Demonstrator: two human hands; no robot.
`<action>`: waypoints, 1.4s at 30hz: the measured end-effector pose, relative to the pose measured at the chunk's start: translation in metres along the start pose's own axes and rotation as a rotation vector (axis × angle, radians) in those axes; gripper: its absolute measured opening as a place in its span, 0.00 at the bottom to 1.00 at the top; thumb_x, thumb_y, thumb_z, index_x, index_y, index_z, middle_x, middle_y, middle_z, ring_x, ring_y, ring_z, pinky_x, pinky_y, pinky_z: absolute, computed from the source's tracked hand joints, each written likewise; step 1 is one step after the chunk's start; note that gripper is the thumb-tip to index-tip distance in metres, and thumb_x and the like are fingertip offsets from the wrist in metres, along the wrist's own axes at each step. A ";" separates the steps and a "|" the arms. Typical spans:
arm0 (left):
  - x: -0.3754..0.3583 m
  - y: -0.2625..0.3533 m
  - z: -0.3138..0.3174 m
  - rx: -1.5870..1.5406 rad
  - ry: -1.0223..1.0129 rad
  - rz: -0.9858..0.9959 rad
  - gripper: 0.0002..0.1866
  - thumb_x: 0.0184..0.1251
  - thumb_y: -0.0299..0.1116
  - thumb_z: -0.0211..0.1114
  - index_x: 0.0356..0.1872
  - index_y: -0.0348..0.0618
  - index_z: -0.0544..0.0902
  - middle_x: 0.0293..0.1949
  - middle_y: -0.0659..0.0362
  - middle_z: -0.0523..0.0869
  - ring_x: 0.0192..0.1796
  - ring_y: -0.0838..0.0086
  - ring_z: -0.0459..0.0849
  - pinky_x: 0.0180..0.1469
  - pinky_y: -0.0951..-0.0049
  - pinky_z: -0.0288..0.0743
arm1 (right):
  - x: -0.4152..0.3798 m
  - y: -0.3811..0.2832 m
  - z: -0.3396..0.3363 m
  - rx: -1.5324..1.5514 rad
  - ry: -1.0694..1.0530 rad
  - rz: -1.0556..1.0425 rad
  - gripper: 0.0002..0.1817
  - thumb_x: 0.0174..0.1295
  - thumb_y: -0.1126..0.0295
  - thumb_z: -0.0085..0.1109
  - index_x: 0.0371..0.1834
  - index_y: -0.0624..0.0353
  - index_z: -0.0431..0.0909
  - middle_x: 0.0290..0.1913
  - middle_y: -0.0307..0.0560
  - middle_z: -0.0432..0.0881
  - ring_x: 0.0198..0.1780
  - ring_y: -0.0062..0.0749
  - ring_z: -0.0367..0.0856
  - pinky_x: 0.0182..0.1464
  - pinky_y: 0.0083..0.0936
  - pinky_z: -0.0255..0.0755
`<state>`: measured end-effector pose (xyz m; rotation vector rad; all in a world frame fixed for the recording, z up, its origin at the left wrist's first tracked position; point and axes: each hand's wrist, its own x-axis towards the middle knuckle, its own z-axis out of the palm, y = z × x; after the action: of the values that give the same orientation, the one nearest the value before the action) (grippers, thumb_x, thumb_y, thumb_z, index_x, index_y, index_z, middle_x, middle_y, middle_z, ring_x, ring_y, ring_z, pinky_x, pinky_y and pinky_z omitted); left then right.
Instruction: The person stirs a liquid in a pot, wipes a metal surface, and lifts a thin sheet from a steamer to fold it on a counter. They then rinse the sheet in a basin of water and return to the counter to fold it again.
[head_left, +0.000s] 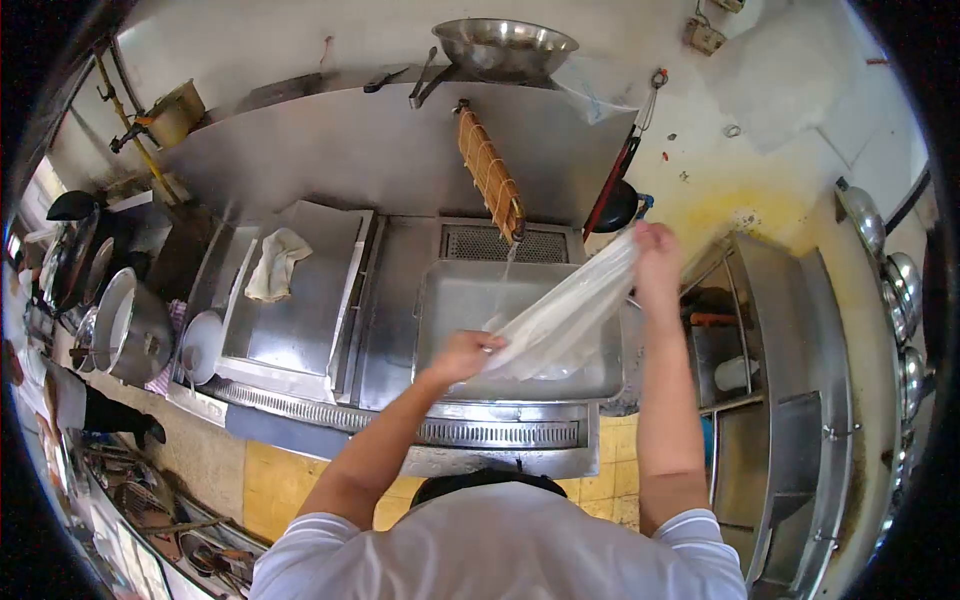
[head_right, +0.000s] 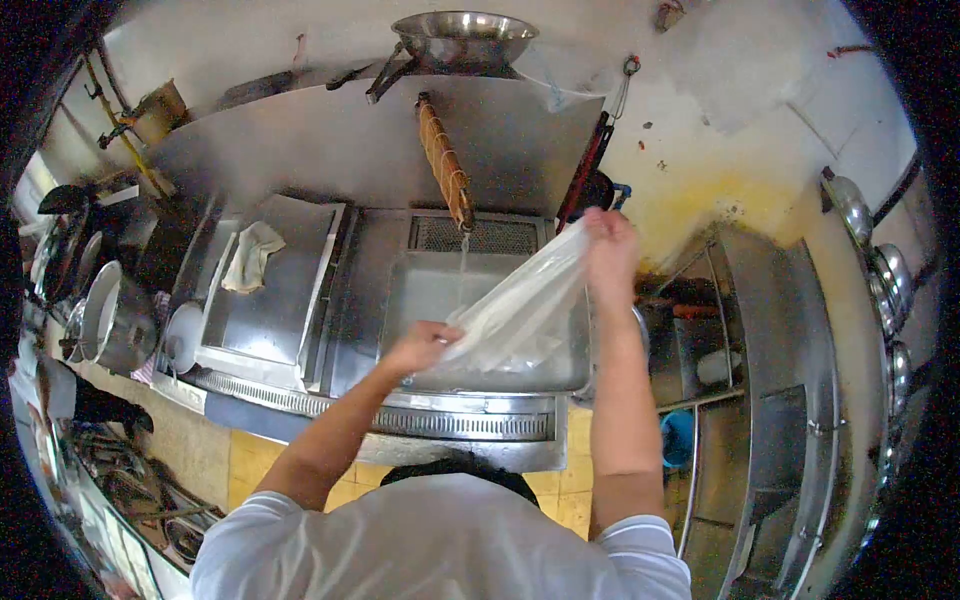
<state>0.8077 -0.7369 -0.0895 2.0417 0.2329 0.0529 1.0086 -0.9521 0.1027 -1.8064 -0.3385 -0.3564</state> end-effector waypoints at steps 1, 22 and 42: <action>-0.007 -0.005 -0.017 0.037 0.086 0.000 0.15 0.74 0.43 0.66 0.48 0.42 0.90 0.40 0.47 0.92 0.42 0.66 0.90 0.48 0.67 0.80 | 0.005 -0.009 -0.014 0.020 0.019 -0.011 0.15 0.73 0.61 0.62 0.37 0.65 0.83 0.31 0.36 0.81 0.35 0.22 0.74 0.41 0.25 0.69; -0.025 0.051 -0.146 -0.604 0.345 -0.244 0.12 0.80 0.36 0.60 0.41 0.36 0.83 0.26 0.57 0.86 0.20 0.77 0.77 0.21 0.74 0.71 | -0.046 0.045 -0.106 -0.121 -0.322 0.434 0.13 0.73 0.69 0.58 0.32 0.65 0.84 0.29 0.39 0.83 0.35 0.25 0.81 0.40 0.24 0.74; -0.022 -0.069 -0.022 0.894 -0.055 0.080 0.22 0.65 0.47 0.68 0.57 0.53 0.87 0.65 0.50 0.82 0.69 0.52 0.76 0.73 0.38 0.62 | -0.153 0.171 -0.004 -1.105 -0.963 0.108 0.21 0.61 0.65 0.60 0.56 0.58 0.84 0.57 0.61 0.85 0.57 0.56 0.84 0.61 0.47 0.77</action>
<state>0.7730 -0.6910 -0.1384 2.9372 0.1483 -0.0735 0.9390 -1.0061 -0.1095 -2.9994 -0.7991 0.5799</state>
